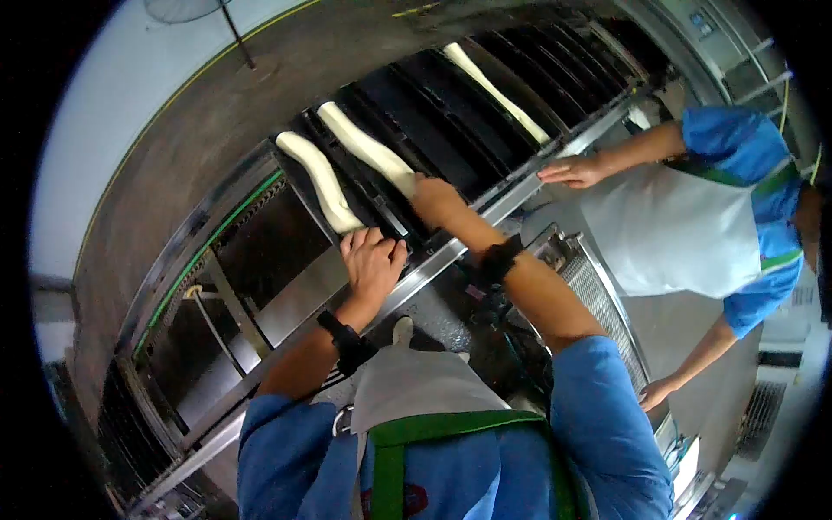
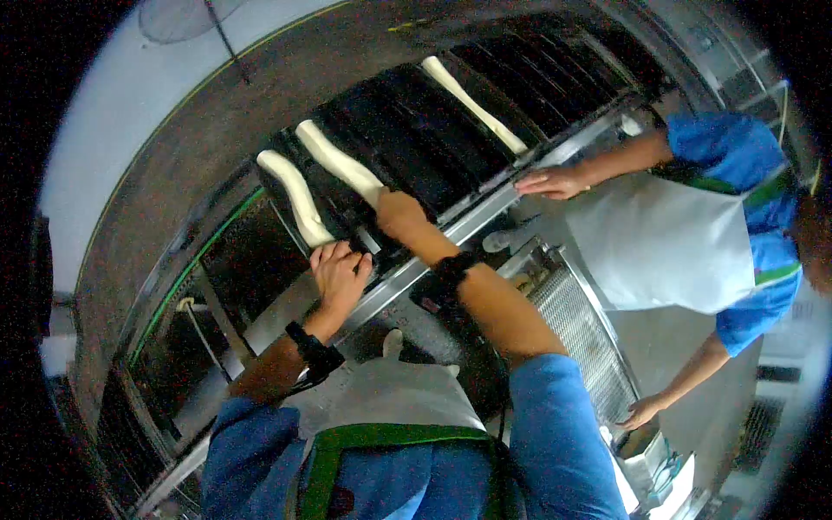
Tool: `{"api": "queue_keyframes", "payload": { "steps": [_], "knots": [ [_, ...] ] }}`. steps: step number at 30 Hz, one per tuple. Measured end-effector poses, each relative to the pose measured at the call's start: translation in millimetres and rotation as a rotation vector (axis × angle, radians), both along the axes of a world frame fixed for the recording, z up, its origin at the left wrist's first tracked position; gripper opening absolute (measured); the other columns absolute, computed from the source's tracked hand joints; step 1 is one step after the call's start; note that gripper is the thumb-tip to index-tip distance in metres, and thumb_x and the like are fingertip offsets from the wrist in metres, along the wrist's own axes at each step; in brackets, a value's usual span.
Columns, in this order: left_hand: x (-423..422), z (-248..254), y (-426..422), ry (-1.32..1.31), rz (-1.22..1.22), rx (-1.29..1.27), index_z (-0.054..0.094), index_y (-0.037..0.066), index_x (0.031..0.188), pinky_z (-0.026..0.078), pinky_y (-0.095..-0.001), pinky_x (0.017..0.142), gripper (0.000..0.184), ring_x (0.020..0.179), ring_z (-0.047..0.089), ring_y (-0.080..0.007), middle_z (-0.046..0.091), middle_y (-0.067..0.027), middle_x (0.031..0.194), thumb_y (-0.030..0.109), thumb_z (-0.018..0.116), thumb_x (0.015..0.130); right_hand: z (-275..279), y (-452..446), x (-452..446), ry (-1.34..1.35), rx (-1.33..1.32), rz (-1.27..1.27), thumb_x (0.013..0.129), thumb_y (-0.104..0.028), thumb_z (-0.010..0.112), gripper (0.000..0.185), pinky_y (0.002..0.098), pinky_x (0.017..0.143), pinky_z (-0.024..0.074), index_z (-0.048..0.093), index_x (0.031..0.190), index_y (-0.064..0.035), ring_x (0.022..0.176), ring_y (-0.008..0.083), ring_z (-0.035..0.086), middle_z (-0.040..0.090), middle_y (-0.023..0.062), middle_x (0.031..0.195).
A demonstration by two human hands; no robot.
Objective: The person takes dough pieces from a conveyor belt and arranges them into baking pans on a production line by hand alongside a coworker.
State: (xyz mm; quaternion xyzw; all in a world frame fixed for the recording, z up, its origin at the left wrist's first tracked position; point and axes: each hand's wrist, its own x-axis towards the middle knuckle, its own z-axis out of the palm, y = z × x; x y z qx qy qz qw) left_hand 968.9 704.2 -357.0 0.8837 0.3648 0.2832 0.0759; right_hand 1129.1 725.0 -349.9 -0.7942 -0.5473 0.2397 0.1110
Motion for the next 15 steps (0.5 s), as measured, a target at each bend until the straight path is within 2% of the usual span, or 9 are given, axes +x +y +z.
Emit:
{"api": "queue_keyframes", "payload": {
  "steps": [2,4,6,8,10,11,12,14,15],
  "knots": [
    [5.5,1.8,-1.3,0.021,-0.005,-0.003,0.058,0.007,0.061,0.028,-0.0335,0.075,0.019,0.077,0.045,-0.0206,0.05,-0.0032,0.069,0.022,0.051,0.068,-24.4,2.3,-4.5,-0.232,0.144,0.048,0.069,-0.023,0.047,0.032,0.0362,0.068,0.042,0.049,0.093,-0.0028,0.079,0.0324,0.052,0.054,0.0209,0.081],
    [13.6,2.1,-1.1,0.041,-0.011,0.021,0.058,0.007,0.06,0.03,-0.0346,0.075,0.018,0.079,0.045,-0.0202,0.051,-0.0023,0.072,0.022,0.051,0.068,-7.6,4.5,7.8,0.143,0.053,0.106,0.068,-0.021,0.048,0.031,0.0355,0.069,0.0417,0.049,0.094,-0.0025,0.079,0.0312,0.052,0.053,0.021,0.084],
    [22.0,-5.1,0.6,0.018,-0.031,0.043,0.059,0.008,0.061,0.029,-0.0351,0.076,0.017,0.083,0.046,-0.0184,0.053,-0.0008,0.072,0.021,0.05,0.067,30.4,-20.9,20.6,0.578,0.11,0.12,0.068,-0.019,0.049,0.029,0.0355,0.069,0.0413,0.049,0.092,-0.0021,0.078,0.0306,0.052,0.053,0.0186,0.085],
    [27.0,-13.1,3.8,0.128,-0.071,-0.026,0.06,0.009,0.066,0.028,-0.0348,0.078,0.019,0.087,0.046,-0.0176,0.055,0.0002,0.078,0.021,0.046,0.069,20.0,-45.0,23.1,0.291,0.403,0.089,0.068,-0.017,0.05,0.027,0.0356,0.067,0.0413,0.049,0.091,-0.0024,0.075,0.0308,0.052,0.054,0.016,0.083],
    [36.0,-21.4,2.6,0.129,-0.044,-0.033,0.06,0.01,0.068,0.028,-0.0355,0.08,0.02,0.088,0.047,-0.0177,0.056,-0.0016,0.08,0.022,0.043,0.071,3.9,-83.5,39.7,0.164,0.628,0.066,0.069,-0.015,0.048,0.026,0.0359,0.066,0.0409,0.05,0.091,-0.0025,0.073,0.0313,0.052,0.054,0.0159,0.082],
    [38.2,-19.0,0.8,0.189,-0.039,-0.051,0.06,0.01,0.069,0.03,-0.0351,0.079,0.021,0.086,0.048,-0.0184,0.057,-0.0032,0.079,0.022,0.043,0.071,24.0,-117.3,45.4,0.216,0.488,0.009,0.07,-0.015,0.047,0.024,0.0369,0.066,0.0403,0.05,0.091,-0.0025,0.073,0.0315,0.051,0.054,0.0154,0.081],
    [42.6,-17.0,1.7,0.25,-0.036,-0.064,0.06,0.01,0.07,0.031,-0.0346,0.078,0.021,0.084,0.049,-0.0191,0.057,-0.0047,0.079,0.022,0.043,0.071,17.0,-144.8,56.3,0.303,0.433,-0.089,0.071,-0.017,0.048,0.024,0.038,0.067,0.0398,0.051,0.089,-0.0029,0.074,0.0317,0.051,0.054,0.0159,0.082],
    [40.2,-30.9,13.5,0.242,-0.138,0.01,0.06,0.009,0.075,0.035,-0.0331,0.073,0.023,0.079,0.051,-0.0215,0.058,-0.0068,0.079,0.022,0.043,0.072,-5.9,-208.8,70.9,0.273,0.39,-0.181,0.071,-0.018,0.049,0.023,0.0376,0.067,0.0399,0.052,0.088,-0.0033,0.075,0.0322,0.051,0.054,0.0161,0.083],
    [51.1,-22.2,7.6,0.263,-0.127,-0.063,0.06,0.008,0.078,0.036,-0.0326,0.072,0.023,0.079,0.051,-0.0224,0.057,-0.0071,0.081,0.022,0.042,0.072,-8.7,-252.1,82.9,0.254,0.365,-0.272,0.071,-0.018,0.049,0.023,0.0369,0.067,0.0399,0.052,0.089,-0.0031,0.075,0.032,0.051,0.053,0.0166,0.084]
  ]
}}
